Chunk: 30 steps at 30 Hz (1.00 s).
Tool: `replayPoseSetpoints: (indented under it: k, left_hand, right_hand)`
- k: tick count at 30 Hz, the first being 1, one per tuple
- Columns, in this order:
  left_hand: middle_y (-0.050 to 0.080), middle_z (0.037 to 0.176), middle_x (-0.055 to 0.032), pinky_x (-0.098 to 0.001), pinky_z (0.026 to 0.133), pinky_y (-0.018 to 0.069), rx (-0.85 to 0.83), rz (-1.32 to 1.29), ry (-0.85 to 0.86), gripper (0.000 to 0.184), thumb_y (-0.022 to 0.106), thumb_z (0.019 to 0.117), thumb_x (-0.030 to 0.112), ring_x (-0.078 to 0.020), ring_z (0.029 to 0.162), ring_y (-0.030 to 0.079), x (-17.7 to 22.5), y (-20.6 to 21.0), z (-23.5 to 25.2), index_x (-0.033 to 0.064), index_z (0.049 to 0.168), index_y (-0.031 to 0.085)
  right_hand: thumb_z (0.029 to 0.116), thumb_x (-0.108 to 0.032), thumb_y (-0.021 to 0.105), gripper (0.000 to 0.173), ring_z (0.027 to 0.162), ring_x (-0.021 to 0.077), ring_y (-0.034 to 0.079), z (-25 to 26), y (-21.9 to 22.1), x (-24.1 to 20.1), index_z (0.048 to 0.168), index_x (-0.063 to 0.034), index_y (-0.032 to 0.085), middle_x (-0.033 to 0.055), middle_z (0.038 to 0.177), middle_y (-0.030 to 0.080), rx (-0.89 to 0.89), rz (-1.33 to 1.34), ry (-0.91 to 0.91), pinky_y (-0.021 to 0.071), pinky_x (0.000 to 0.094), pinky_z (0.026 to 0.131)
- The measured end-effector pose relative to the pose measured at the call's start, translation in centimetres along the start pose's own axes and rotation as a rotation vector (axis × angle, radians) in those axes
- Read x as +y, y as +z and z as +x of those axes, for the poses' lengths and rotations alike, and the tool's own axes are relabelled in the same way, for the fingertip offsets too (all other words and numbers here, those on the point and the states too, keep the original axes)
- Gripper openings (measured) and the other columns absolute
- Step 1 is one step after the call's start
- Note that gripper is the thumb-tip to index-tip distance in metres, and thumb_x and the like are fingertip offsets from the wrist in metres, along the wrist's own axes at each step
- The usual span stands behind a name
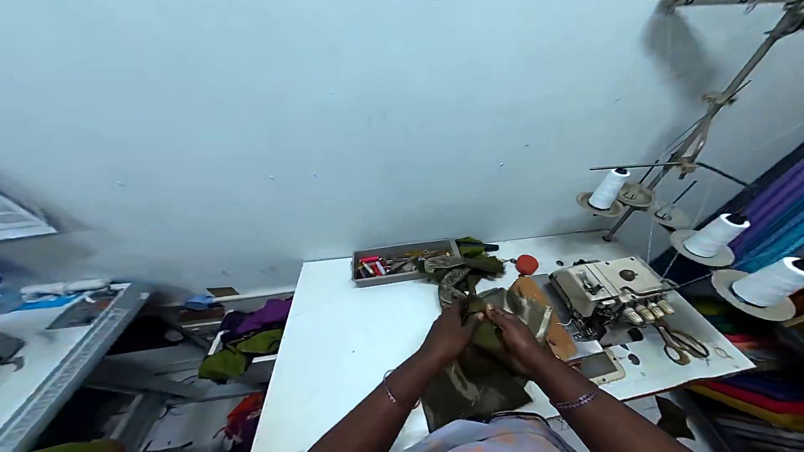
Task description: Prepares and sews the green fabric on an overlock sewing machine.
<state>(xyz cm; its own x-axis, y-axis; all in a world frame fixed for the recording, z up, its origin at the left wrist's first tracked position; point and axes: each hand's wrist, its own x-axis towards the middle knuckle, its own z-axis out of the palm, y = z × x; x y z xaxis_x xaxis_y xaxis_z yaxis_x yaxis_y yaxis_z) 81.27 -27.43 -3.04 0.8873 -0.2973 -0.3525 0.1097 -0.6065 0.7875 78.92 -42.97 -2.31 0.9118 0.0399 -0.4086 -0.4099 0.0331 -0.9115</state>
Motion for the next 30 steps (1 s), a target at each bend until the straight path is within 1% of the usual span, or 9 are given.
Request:
replayPoseSetpoints:
  k: [4, 7, 11, 15, 19, 22, 24, 27, 30]
  left_hand:
    - [0.059, 0.135, -0.0268, -0.0518, 0.101, 0.0523, 0.015, -0.216, 0.124, 0.046, 0.061, 0.1037, 0.012, -0.0371, 0.114, 0.066, -2.1, -2.7, 1.5, -0.0042, 0.144, 0.047]
    - [0.067, 0.126, -0.0229, -0.0479, 0.094, 0.0549, 0.15, -0.259, 0.18, 0.037, 0.059, 0.1016, 0.002, -0.031, 0.107, 0.068, -4.0, -9.1, 0.4, -0.0042, 0.138, 0.055]
    - [0.069, 0.116, -0.0179, -0.0447, 0.09, 0.0547, 0.407, -0.334, 0.062, 0.034, 0.055, 0.1042, 0.006, -0.0225, 0.098, 0.067, -9.9, -17.3, -2.4, 0.0004, 0.138, 0.054]
    - [0.069, 0.088, -0.0051, -0.0242, 0.069, 0.0546, 0.424, -0.432, -0.085, 0.024, 0.054, 0.104, 0.004, -0.0049, 0.07, 0.063, -14.2, -19.5, -2.5, 0.0022, 0.128, 0.056]
    - [0.07, 0.101, -0.0207, -0.0467, 0.086, 0.0534, 0.352, -0.261, -0.098, 0.033, 0.061, 0.1016, 0.007, -0.0253, 0.089, 0.066, -17.1, -17.4, 3.7, -0.0044, 0.132, 0.055]
    - [0.07, 0.111, -0.0263, -0.0533, 0.096, 0.0524, 0.392, -0.12, 0.021, 0.031, 0.062, 0.102, 0.008, -0.0351, 0.103, 0.069, -16.8, -15.9, 9.2, -0.0091, 0.127, 0.056]
    - [0.069, 0.113, -0.0275, -0.053, 0.097, 0.0525, 0.461, 0.006, 0.147, 0.027, 0.058, 0.1033, 0.007, -0.0376, 0.106, 0.069, -14.7, -15.4, 11.6, -0.0107, 0.123, 0.058]
    - [0.066, 0.122, -0.0284, -0.0609, 0.105, 0.0441, 0.525, 0.253, 0.177, 0.025, 0.048, 0.1056, 0.004, -0.0447, 0.12, 0.062, -11.4, -14.4, 13.9, -0.0085, 0.123, 0.062]
    - [0.063, 0.129, -0.0276, -0.0657, 0.105, 0.0401, 0.515, 0.439, 0.349, 0.026, 0.053, 0.0991, -0.001, -0.0479, 0.126, 0.056, -10.4, -11.7, 14.3, -0.0056, 0.12, 0.067]
  right_hand:
    - [0.1123, -0.031, 0.037, 0.042, 0.102, 0.0152, 0.062, 1.2, -1.0, -1.7, 0.136, -0.0031, 0.056, 0.0113, 0.116, 0.065, 0.06, -0.141, -0.068, 0.0513, 0.0368, 0.09]
    - [0.1122, -0.03, 0.036, 0.042, 0.103, 0.013, 0.063, 1.1, -2.9, -4.1, 0.134, -0.0014, 0.058, 0.0105, 0.118, 0.066, 0.241, -0.188, -0.193, 0.0522, 0.0379, 0.092]
    - [0.111, -0.032, 0.039, 0.038, 0.088, 0.0032, 0.065, -1.1, -7.1, -4.5, 0.129, -0.0065, 0.06, -0.0004, 0.102, 0.068, 0.489, -0.104, -0.229, 0.0576, 0.0283, 0.079]
    - [0.1081, -0.019, 0.036, 0.031, 0.072, 0.002, 0.067, -2.2, -11.1, 0.9, 0.107, -0.0077, 0.065, -0.0049, 0.082, 0.069, 0.405, -0.125, -0.169, 0.0594, 0.0234, 0.067]
    - [0.1083, -0.017, 0.043, 0.029, 0.07, 0.0065, 0.062, 0.6, -13.1, 7.7, 0.095, -0.0036, 0.065, 0.0002, 0.077, 0.064, 0.359, -0.319, -0.048, 0.0542, 0.0279, 0.069]
    - [0.1088, -0.015, 0.048, 0.032, 0.081, 0.031, 0.062, 2.8, -12.8, 9.2, 0.095, 0.0081, 0.066, 0.0209, 0.085, 0.063, 0.384, -0.709, 0.019, 0.049, 0.0522, 0.078]
    - [0.1087, -0.016, 0.049, 0.034, 0.099, 0.0469, 0.066, 3.5, -11.1, 8.2, 0.104, 0.011, 0.069, 0.0319, 0.1, 0.068, 0.393, -0.963, 0.091, 0.0469, 0.0647, 0.091]
    - [0.1086, -0.022, 0.048, 0.036, 0.107, 0.0489, 0.065, 3.7, -8.6, 7.7, 0.114, 0.0087, 0.066, 0.0324, 0.109, 0.067, 0.395, -1.134, 0.238, 0.0478, 0.0642, 0.093]
    - [0.1008, -0.016, 0.061, 0.051, 0.114, 0.0495, 0.064, 3.0, -6.5, 7.8, 0.145, 0.003, 0.047, 0.0314, 0.133, 0.059, 0.386, -1.294, 0.192, 0.0511, 0.0648, 0.092]
